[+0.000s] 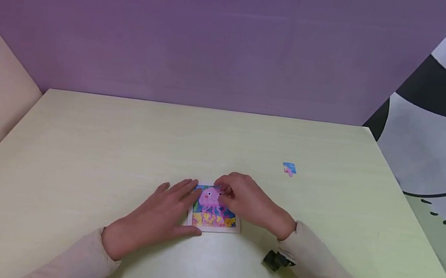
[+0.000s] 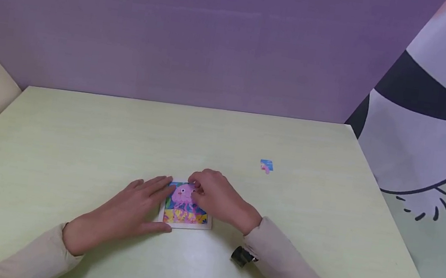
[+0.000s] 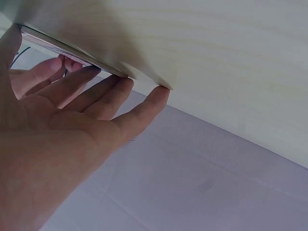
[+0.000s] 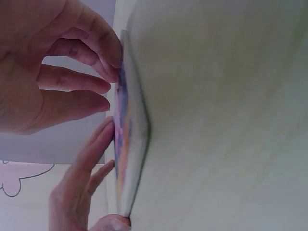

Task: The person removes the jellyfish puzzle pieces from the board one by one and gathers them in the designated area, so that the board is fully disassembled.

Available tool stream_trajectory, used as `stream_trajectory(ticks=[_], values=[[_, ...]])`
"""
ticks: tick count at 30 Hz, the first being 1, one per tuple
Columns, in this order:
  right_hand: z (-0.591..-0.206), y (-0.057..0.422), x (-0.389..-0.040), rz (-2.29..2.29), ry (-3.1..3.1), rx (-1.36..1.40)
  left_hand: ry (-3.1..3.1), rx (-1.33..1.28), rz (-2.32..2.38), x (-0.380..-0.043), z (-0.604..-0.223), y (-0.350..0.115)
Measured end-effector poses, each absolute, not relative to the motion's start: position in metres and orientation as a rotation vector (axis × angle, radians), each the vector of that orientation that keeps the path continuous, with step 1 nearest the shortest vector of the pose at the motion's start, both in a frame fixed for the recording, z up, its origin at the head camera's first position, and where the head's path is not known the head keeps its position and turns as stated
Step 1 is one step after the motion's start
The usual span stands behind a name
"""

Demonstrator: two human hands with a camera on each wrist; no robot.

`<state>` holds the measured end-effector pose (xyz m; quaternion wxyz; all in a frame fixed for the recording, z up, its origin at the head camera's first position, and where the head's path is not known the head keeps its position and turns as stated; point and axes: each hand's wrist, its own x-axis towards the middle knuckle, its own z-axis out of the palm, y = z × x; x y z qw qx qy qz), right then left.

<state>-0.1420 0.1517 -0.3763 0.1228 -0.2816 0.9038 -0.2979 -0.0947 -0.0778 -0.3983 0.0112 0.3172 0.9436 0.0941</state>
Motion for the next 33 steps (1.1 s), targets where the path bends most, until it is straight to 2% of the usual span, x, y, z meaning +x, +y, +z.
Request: stream_trajectory(ticks=[33], values=[[-0.3803,0.1497,-0.1398,-0.831,2.696,-0.850,2.944,1.006,0.243,-0.0943,-0.3972,-0.0790]])
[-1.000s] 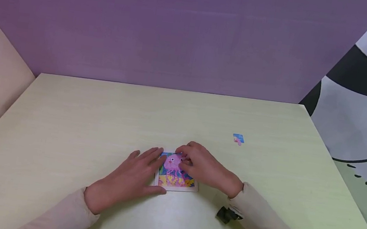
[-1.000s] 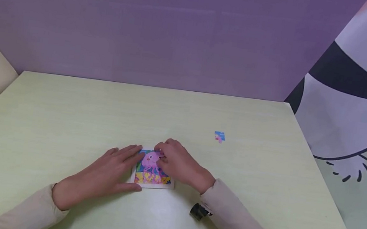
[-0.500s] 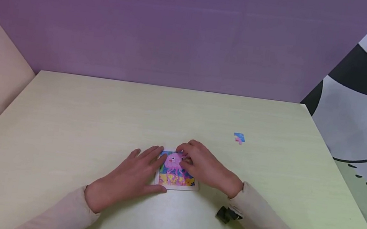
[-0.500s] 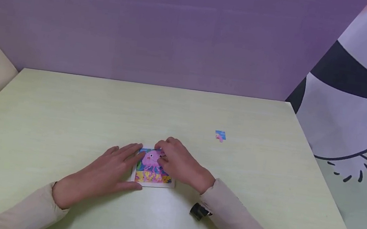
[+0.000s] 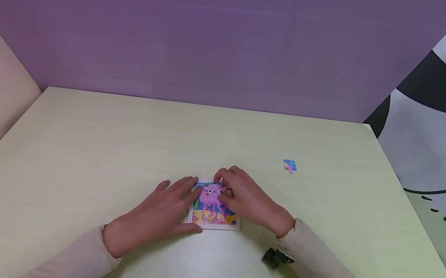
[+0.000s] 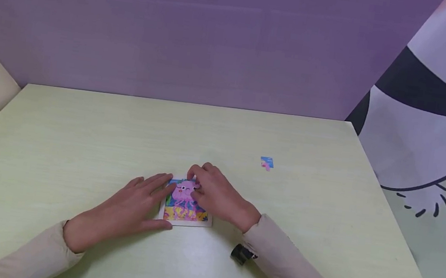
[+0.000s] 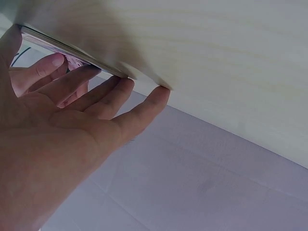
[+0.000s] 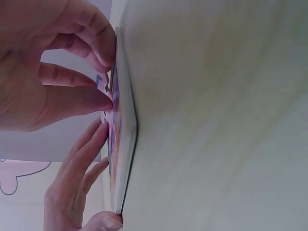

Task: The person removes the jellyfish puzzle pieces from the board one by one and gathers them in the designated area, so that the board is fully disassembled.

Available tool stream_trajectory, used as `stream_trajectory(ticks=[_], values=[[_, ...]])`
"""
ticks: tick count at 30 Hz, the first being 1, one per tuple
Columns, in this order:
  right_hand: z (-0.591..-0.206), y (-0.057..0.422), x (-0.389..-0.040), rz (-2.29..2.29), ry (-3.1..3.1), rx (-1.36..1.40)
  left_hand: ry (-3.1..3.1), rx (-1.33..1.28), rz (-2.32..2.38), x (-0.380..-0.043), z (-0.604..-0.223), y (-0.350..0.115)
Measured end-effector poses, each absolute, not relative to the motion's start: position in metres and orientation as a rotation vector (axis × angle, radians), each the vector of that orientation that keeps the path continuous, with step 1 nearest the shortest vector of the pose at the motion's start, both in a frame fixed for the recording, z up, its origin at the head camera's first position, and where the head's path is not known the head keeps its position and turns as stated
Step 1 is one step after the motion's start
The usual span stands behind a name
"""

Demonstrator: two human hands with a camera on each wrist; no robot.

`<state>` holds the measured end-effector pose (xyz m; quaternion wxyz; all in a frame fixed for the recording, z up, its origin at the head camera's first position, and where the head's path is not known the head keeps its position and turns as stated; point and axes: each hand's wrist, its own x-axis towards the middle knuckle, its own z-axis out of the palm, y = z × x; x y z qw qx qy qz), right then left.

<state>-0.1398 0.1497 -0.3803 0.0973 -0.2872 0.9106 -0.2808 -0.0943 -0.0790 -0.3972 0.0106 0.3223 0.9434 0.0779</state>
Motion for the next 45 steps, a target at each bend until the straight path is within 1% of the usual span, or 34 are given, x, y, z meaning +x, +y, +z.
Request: stream_trajectory(ticks=[5,27,39,45], values=[[-0.379,0.152,-0.143,-0.904,2.641,-0.885,2.947,1.008,0.257,-0.094,-0.397,-0.079],[-0.374,0.160,-0.150,-1.043,2.540,-0.853,2.950,1.010,0.246,-0.095,-0.399,-0.079],[-0.363,0.169,-0.155,-1.033,2.639,-0.776,2.949,1.005,0.268,-0.096,-0.400,-0.079],[-0.362,0.178,-0.163,-1.039,2.677,-0.784,2.938,0.999,0.292,-0.096,-0.402,-0.079]])
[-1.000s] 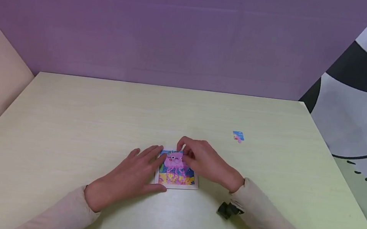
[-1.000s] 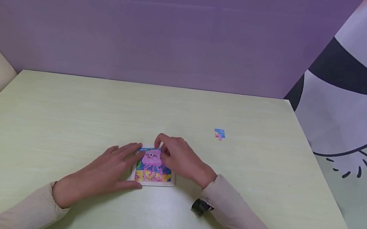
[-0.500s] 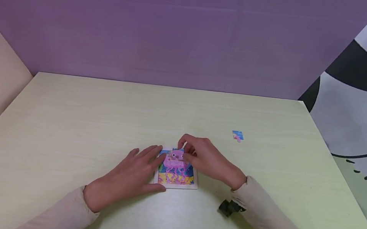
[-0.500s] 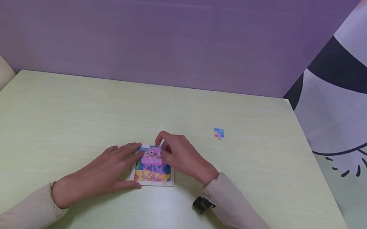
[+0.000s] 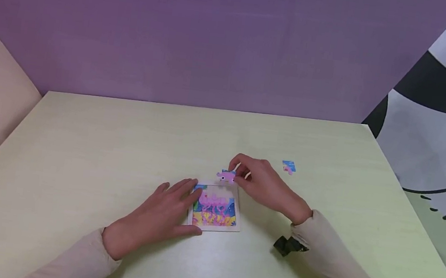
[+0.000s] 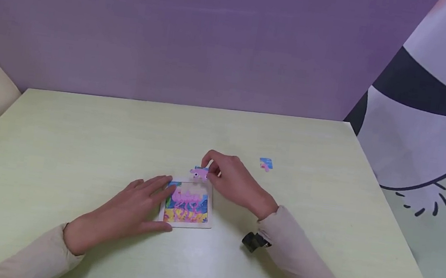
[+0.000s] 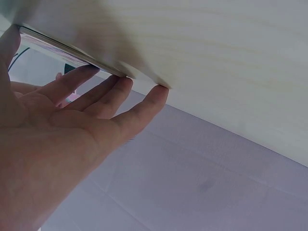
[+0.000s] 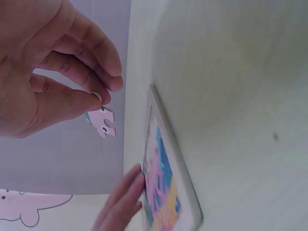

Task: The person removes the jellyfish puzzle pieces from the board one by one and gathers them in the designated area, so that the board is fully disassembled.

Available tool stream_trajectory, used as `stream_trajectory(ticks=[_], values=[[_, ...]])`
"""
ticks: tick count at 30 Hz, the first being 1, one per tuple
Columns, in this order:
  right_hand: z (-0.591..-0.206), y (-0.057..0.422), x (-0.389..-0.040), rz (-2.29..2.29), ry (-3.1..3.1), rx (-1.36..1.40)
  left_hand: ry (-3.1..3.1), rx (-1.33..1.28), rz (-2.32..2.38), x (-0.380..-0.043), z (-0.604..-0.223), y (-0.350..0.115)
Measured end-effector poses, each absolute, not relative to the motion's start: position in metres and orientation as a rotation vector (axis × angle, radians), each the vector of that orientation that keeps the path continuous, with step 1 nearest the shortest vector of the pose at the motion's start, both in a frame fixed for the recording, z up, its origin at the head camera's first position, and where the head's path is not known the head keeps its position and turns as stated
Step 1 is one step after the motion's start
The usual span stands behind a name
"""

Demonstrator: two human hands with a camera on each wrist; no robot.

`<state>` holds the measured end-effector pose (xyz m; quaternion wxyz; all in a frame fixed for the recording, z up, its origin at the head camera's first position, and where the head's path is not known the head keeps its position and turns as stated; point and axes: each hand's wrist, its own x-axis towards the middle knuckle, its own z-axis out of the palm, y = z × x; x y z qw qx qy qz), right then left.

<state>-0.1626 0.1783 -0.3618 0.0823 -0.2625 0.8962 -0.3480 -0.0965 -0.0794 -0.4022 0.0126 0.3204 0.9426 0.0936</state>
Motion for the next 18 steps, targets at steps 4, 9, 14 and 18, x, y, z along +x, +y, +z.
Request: stream_trajectory(ticks=[4,9,14,18], values=[[-0.359,0.184,-0.166,-1.030,2.718,-0.780,2.943,0.994,0.281,-0.096,-0.403,-0.079],[-0.355,0.190,-0.170,-0.997,2.786,-0.743,2.939,0.981,0.274,-0.095,-0.403,-0.078],[-0.355,0.197,-0.176,-1.010,2.847,-0.766,2.937,0.977,0.275,-0.095,-0.403,-0.079],[-0.355,0.203,-0.181,-1.005,2.871,-0.752,2.940,0.989,0.279,-0.096,-0.403,-0.079]])
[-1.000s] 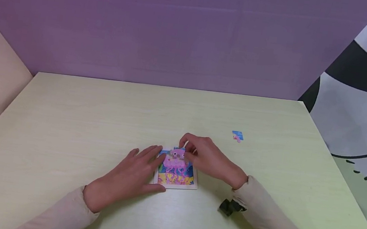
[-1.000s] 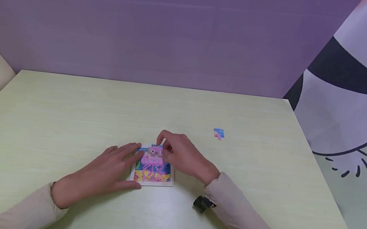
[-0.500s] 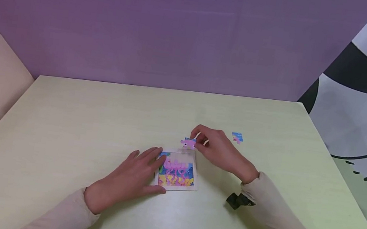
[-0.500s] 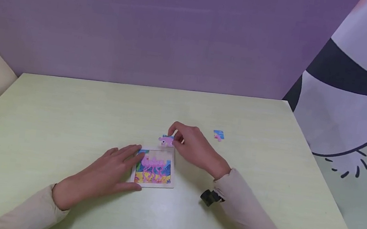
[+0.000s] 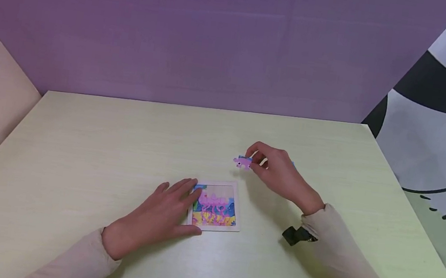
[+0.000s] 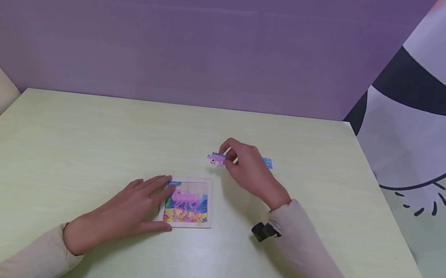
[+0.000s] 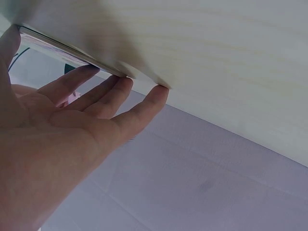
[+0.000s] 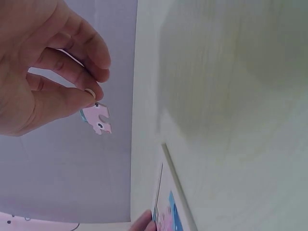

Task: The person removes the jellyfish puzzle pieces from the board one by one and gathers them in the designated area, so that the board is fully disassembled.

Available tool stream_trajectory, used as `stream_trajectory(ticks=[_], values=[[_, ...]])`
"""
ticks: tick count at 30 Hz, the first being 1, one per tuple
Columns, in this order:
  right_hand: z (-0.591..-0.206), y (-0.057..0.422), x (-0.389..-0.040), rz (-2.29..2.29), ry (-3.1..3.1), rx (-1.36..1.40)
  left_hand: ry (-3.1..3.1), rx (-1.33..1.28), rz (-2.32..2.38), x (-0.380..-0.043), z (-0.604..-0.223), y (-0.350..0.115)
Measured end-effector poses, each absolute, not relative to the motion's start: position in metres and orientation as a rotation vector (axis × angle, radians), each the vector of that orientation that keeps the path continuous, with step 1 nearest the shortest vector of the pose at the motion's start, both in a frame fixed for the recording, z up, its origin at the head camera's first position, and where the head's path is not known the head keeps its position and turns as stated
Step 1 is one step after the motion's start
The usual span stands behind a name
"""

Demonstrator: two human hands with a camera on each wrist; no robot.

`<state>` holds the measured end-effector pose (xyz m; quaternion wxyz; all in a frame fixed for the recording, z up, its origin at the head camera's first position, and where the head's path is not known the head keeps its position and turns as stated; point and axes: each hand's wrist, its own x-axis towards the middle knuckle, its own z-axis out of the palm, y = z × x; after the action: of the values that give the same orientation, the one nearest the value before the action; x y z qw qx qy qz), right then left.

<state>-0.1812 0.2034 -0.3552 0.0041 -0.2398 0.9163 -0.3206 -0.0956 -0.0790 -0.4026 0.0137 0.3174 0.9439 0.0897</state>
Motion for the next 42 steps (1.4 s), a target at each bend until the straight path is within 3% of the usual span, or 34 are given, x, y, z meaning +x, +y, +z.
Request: stream_trajectory(ticks=[42], values=[[-0.377,0.272,-0.217,-0.928,2.887,-0.485,2.955,1.040,0.329,-0.094,-0.402,-0.077]])
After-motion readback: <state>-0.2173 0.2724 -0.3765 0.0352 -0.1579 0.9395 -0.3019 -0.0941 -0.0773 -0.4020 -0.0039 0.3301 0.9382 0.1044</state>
